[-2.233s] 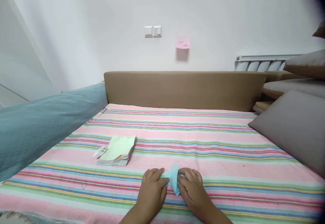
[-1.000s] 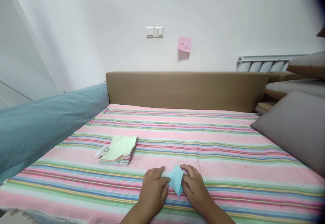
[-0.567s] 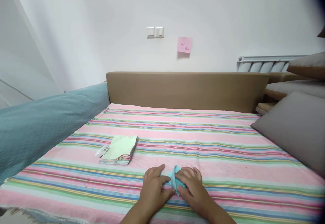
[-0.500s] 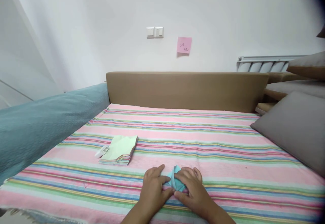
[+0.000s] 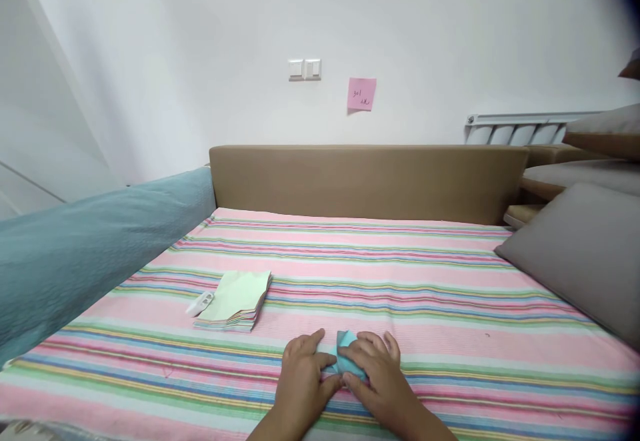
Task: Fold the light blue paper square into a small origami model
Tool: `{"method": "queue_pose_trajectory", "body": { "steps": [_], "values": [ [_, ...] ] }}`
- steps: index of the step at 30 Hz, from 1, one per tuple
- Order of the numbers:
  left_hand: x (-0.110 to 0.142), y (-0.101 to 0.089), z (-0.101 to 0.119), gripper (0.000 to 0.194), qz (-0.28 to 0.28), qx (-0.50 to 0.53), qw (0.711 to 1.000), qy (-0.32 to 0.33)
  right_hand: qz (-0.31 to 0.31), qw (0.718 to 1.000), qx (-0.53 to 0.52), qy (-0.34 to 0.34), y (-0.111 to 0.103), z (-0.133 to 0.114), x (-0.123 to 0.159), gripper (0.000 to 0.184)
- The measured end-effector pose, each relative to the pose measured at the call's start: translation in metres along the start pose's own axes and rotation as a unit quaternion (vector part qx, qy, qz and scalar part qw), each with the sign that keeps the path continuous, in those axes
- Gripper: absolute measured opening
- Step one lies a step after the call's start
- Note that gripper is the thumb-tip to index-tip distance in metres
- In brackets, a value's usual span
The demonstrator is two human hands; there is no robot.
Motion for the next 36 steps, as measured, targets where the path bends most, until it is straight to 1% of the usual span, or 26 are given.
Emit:
{"method": "queue_pose_trajectory", "body": {
  "steps": [6, 10, 15, 16, 17, 19, 20, 21, 22, 24, 26, 28, 30, 33, 36],
  "values": [
    [-0.002, -0.001, 0.0, 0.024, -0.021, -0.002, 1.0, 0.001, 0.011, 1.0, -0.002, -0.001, 0.002, -0.002, -0.002, 0.028],
    [-0.004, -0.002, 0.0, 0.025, -0.033, 0.015, 0.999, -0.012, 0.008, 1.0, -0.004, 0.005, 0.004, -0.002, -0.004, 0.028],
    [-0.008, -0.004, -0.003, 0.02, -0.045, 0.051, 0.997, -0.026, 0.011, 1.0, -0.002, 0.01, 0.004, -0.003, -0.006, 0.028],
    [-0.009, -0.004, -0.005, 0.026, -0.043, 0.067, 0.996, -0.033, 0.009, 1.0, -0.001, 0.011, 0.004, -0.003, -0.006, 0.028],
    [-0.009, -0.005, -0.006, 0.036, -0.04, 0.087, 0.995, -0.041, 0.008, 1.0, -0.001, 0.012, 0.004, -0.004, -0.006, 0.028],
    [-0.011, -0.007, -0.009, 0.062, -0.026, 0.133, 0.99, -0.043, 0.007, 1.0, 0.001, 0.014, 0.003, -0.005, -0.006, 0.027],
    [-0.012, -0.009, -0.01, 0.071, -0.018, 0.152, 0.988, -0.028, 0.006, 1.0, 0.002, 0.013, 0.003, -0.006, -0.005, 0.026],
    [-0.014, -0.012, -0.009, 0.073, -0.013, 0.164, 0.986, 0.0, 0.006, 1.0, 0.003, 0.01, 0.002, -0.006, -0.005, 0.026],
    [-0.015, -0.014, -0.008, 0.07, -0.012, 0.165, 0.985, 0.037, 0.007, 1.0, 0.003, 0.008, 0.002, -0.007, -0.005, 0.026],
    [-0.017, -0.019, -0.005, 0.054, -0.013, 0.128, 0.986, 0.104, 0.006, 1.0, 0.003, 0.004, 0.001, -0.007, -0.005, 0.026],
    [-0.02, -0.023, -0.004, 0.039, -0.014, 0.06, 0.988, 0.139, 0.007, 1.0, 0.004, 0.002, 0.001, -0.006, -0.004, 0.026],
    [-0.023, -0.025, -0.005, 0.031, -0.02, 0.0, 0.988, 0.15, 0.009, 1.0, 0.008, -0.003, 0.002, -0.005, -0.004, 0.025],
    [-0.026, -0.026, -0.008, 0.025, -0.028, -0.032, 0.988, 0.149, 0.011, 1.0, 0.013, -0.007, 0.002, -0.005, -0.004, 0.025],
    [-0.03, -0.028, -0.014, 0.013, -0.035, -0.033, 0.989, 0.143, 0.016, 1.0, 0.018, -0.007, 0.003, -0.003, -0.004, 0.024],
    [-0.031, -0.029, -0.017, 0.007, -0.055, -0.006, 0.989, 0.137, 0.012, 1.0, 0.01, -0.004, 0.005, -0.002, -0.004, 0.024]
  ]
}}
Point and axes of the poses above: each hand's wrist, its own x-axis away from the middle knuckle, its own y-axis out of the palm, z = x × y, the point moved 2 cm from there along -x, towards the middle knuckle, and after that the axes turned 3 degrees about y, right-handed, at the moved point
